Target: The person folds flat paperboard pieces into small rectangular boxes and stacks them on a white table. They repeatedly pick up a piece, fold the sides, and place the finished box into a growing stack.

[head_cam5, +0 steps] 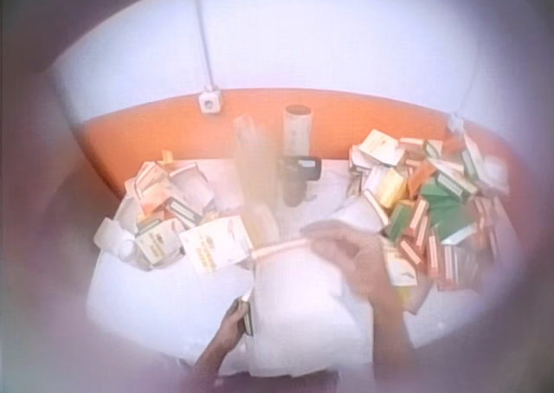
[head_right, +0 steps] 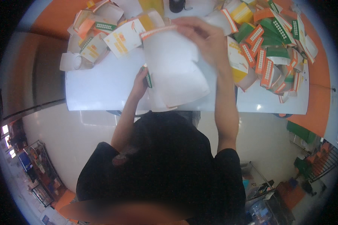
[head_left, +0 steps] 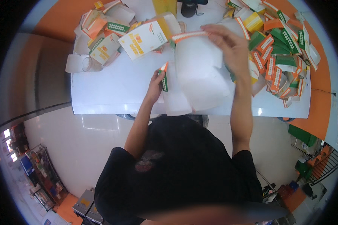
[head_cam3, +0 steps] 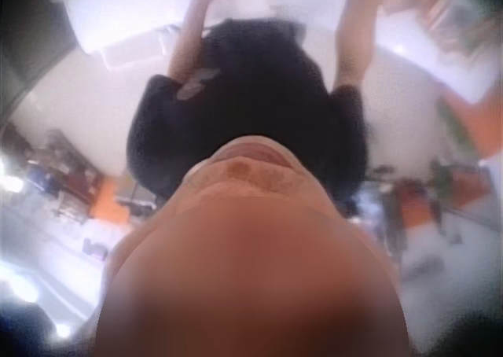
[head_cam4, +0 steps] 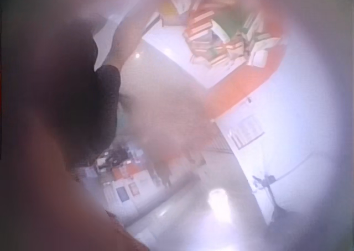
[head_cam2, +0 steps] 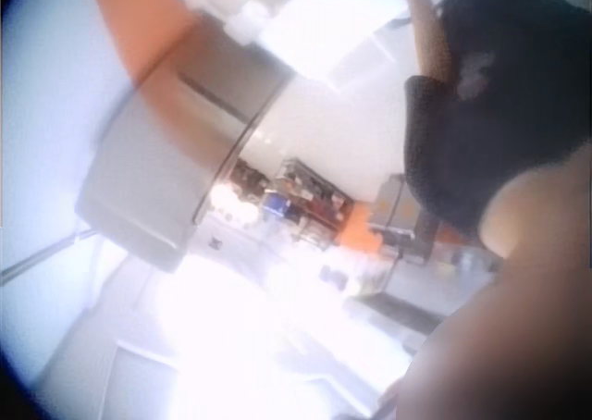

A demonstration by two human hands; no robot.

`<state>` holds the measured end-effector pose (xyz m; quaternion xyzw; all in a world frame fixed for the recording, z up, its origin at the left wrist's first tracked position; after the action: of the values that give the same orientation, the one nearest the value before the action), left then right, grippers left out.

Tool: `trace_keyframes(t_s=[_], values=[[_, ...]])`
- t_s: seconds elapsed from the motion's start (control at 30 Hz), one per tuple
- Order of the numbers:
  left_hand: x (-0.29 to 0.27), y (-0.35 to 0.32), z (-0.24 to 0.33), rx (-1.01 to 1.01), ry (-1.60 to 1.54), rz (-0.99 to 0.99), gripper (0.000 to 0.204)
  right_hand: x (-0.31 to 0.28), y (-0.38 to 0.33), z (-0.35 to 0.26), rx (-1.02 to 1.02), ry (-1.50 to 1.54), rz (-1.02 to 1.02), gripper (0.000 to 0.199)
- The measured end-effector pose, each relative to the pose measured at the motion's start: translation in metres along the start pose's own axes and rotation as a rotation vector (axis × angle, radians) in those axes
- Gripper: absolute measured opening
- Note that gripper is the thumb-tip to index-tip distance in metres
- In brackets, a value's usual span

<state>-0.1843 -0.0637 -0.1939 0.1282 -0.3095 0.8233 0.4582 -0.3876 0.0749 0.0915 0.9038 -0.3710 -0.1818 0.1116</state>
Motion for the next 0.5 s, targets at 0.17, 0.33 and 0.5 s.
trace_keyframes(t_s=[0.17,0.33,0.5], values=[[0.003,0.005,0.016,0.184,0.435,0.003,0.061,0.055,-0.081,0.053,-0.067,0.078,0.218,0.017],[-0.001,0.007,0.0,-0.051,0.114,0.089,0.057,0.088,-0.137,0.068,-0.261,-0.157,0.275,0.02],[0.017,-0.006,0.005,-0.069,-0.001,0.049,0.053,0.103,-0.167,0.063,-0.309,-0.242,0.284,0.058]])
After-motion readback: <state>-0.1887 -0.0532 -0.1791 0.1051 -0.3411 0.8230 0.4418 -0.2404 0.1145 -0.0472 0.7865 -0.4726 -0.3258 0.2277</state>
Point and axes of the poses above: each hand's wrist, its own y-axis towards the middle knuckle, its own x-axis out of the palm, z = x × y, the point moved 10 cm from there along y, towards the middle knuckle, and after that the axes turned 1 degree about x, right-handed, at the moved point
